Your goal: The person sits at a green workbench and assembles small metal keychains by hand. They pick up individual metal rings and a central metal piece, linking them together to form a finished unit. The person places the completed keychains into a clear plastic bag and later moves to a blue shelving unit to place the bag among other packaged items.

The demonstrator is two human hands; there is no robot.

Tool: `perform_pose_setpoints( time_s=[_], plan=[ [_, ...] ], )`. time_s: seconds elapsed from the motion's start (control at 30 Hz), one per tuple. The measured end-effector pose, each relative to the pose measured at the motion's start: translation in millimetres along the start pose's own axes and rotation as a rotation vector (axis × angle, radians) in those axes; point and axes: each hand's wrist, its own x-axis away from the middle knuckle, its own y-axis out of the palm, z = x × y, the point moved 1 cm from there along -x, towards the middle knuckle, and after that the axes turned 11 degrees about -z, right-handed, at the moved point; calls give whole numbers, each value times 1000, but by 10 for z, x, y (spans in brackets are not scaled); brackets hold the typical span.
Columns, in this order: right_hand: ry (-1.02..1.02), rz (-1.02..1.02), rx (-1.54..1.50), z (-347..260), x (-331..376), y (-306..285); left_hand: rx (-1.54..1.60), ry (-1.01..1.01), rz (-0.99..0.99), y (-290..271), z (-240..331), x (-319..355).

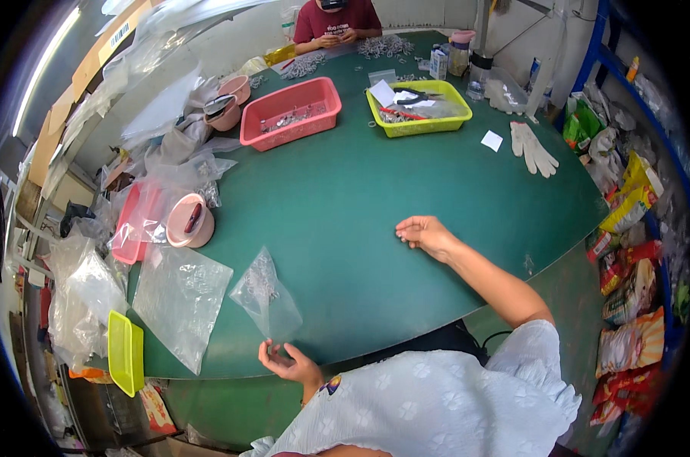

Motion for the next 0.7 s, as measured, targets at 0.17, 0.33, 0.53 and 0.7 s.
perform_pose_setpoints(
  time_s=[0.17,0.33,0.53,0.7],
  plan=[
    [-262,160,63,-638,-554,-361,-20,-25,21,8,30,1],
    [-593,475,340,-1512,-1332,-867,-12,-40,61,37,12,-1],
    [-414,413,636,-1142,-1722,-771,-60,-51,101,49,10,5],
    [-514,425,1848,-908,-1934,-322,-117,-44,112,54,-2,18]
  ],
)
